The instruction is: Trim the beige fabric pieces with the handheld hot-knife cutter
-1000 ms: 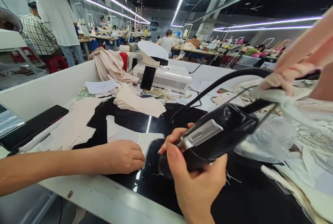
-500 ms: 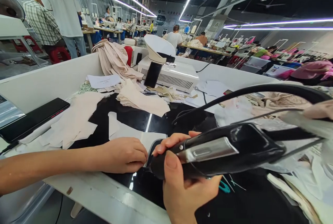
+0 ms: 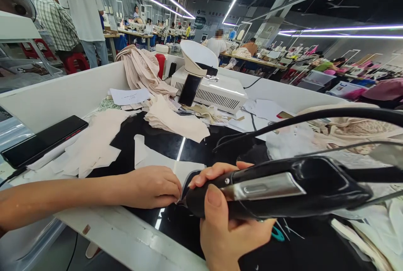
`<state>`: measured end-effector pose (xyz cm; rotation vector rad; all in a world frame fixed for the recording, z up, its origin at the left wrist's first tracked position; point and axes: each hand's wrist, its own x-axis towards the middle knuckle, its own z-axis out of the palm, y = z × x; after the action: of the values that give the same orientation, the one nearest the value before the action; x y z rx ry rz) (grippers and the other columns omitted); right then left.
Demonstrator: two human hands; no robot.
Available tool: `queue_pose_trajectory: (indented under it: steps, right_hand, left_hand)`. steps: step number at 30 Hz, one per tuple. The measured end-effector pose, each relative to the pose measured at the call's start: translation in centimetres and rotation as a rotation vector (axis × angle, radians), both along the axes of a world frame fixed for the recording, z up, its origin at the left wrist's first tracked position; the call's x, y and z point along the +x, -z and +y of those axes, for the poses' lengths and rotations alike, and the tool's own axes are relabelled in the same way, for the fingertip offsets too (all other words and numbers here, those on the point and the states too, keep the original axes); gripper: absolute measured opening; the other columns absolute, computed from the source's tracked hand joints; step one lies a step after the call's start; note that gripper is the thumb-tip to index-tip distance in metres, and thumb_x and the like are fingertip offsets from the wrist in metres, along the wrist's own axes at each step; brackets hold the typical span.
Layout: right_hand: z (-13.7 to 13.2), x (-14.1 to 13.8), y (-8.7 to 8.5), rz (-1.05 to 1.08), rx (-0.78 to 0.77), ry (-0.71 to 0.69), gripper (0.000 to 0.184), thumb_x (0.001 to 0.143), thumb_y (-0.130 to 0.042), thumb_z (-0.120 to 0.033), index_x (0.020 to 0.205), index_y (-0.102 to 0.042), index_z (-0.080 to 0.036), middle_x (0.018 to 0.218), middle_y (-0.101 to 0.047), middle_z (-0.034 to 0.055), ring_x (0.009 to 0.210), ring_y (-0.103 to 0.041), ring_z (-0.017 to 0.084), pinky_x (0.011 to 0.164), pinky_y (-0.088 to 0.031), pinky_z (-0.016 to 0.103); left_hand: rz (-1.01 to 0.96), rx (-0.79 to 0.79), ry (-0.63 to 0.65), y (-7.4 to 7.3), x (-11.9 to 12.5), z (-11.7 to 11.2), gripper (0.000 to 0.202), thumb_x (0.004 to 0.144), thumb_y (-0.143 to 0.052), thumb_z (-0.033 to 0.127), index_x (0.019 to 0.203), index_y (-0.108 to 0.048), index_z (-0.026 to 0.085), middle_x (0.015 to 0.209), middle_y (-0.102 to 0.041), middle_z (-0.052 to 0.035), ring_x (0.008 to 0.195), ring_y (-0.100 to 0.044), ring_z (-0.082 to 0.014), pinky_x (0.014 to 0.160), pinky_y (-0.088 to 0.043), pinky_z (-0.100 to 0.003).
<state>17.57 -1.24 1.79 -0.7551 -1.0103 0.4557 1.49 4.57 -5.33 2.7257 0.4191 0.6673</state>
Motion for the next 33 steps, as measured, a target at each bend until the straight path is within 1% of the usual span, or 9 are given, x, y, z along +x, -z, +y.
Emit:
queue_pose_trajectory:
  steps: [3,5,8,10,14,22,28,30,33]
  right_hand:
    - [-0.1,0.1,0.0,-0.02,0.003,-0.002,0.038,0.088,-0.093,-0.034,0.115,-0.067,-0.029,0.078,-0.068,-0.0073,0.055,-0.068,0.019,0.048,-0.06,0.032]
    - [-0.2,0.1,0.0,-0.031,-0.003,-0.004,0.039,0.088,-0.094,-0.035,0.116,-0.067,-0.029,0.078,-0.069,-0.0068,0.056,-0.069,0.019,0.048,-0.06,0.032]
    - [-0.3,0.1,-0.1,-0.023,-0.013,-0.002,0.04,0.087,-0.095,-0.036,0.115,-0.067,-0.028,0.078,-0.069,-0.0066,0.056,-0.069,0.019,0.047,-0.06,0.032]
    - [-0.3,0.0,-0.3,-0.016,-0.009,0.005,0.04,0.085,-0.095,-0.035,0.114,-0.068,-0.028,0.077,-0.07,-0.0069,0.055,-0.068,0.019,0.046,-0.06,0.032]
    - [-0.1,-0.1,-0.6,-0.013,-0.005,0.015,0.039,0.083,-0.095,-0.03,0.111,-0.068,-0.029,0.075,-0.071,-0.0081,0.053,-0.068,0.019,0.047,-0.059,0.032]
    - [0.3,-0.3,-0.5,0.04,0.007,0.03,0.037,0.081,-0.088,-0.022,0.112,-0.069,-0.029,0.075,-0.071,-0.008,0.054,-0.067,0.018,0.046,-0.06,0.031]
    - [0.6,-0.2,-0.8,0.088,0.012,0.048,0.041,0.073,-0.096,-0.031,0.104,-0.071,-0.028,0.067,-0.069,-0.0092,0.048,-0.064,0.019,0.04,-0.057,0.031]
    - [0.5,-0.2,-0.9,0.074,0.018,0.045,0.04,0.073,-0.097,-0.03,0.104,-0.072,-0.028,0.068,-0.071,-0.0082,0.047,-0.064,0.019,0.04,-0.057,0.031]
    - [0.4,-0.3,-1.0,0.046,0.033,0.042,0.04,0.075,-0.097,-0.031,0.105,-0.072,-0.027,0.07,-0.073,-0.0069,0.049,-0.065,0.019,0.041,-0.058,0.031]
  left_hand:
    - [0.035,0.028,-0.032,-0.3,0.0,0.1,0.014,0.115,-0.068,0.015,0.106,-0.079,0.017,0.107,-0.086,-0.0048,0.097,-0.08,-0.0217,0.092,-0.059,-0.033]
    - [0.07,0.048,-0.054,-0.3,0.2,0.1,0.014,0.117,-0.069,0.019,0.108,-0.079,0.017,0.108,-0.086,-0.0049,0.097,-0.08,-0.0218,0.091,-0.059,-0.032]
    - [0.116,0.089,-0.07,-0.1,0.4,0.0,0.009,0.115,-0.074,0.021,0.108,-0.078,0.016,0.109,-0.084,-0.0053,0.097,-0.079,-0.0224,0.092,-0.059,-0.033]
    - [0.13,0.122,-0.074,0.0,0.5,0.0,0.007,0.113,-0.077,0.02,0.107,-0.077,0.016,0.107,-0.083,-0.0057,0.097,-0.079,-0.0228,0.092,-0.059,-0.033]
    - [0.12,0.157,-0.071,0.0,0.4,0.0,0.008,0.112,-0.076,0.018,0.104,-0.076,0.015,0.104,-0.081,-0.006,0.093,-0.078,-0.0224,0.088,-0.058,-0.033]
    - [0.138,0.139,-0.054,0.2,0.2,0.2,0.013,0.116,-0.072,0.02,0.104,-0.075,0.017,0.107,-0.082,-0.0051,0.096,-0.077,-0.0211,0.092,-0.057,-0.032]
    - [0.126,0.14,-0.044,-0.1,0.2,0.2,0.011,0.115,-0.074,0.019,0.103,-0.075,0.017,0.105,-0.084,-0.0038,0.095,-0.077,-0.0208,0.091,-0.057,-0.032]
    - [0.138,0.136,-0.043,-0.3,0.2,0.2,0.011,0.115,-0.074,0.019,0.104,-0.075,0.017,0.105,-0.083,-0.0037,0.096,-0.077,-0.021,0.091,-0.057,-0.032]
    - [0.155,0.129,-0.043,-0.7,0.3,0.3,0.017,0.118,-0.069,0.021,0.103,-0.076,0.017,0.105,-0.083,-0.004,0.096,-0.077,-0.0214,0.091,-0.057,-0.032]
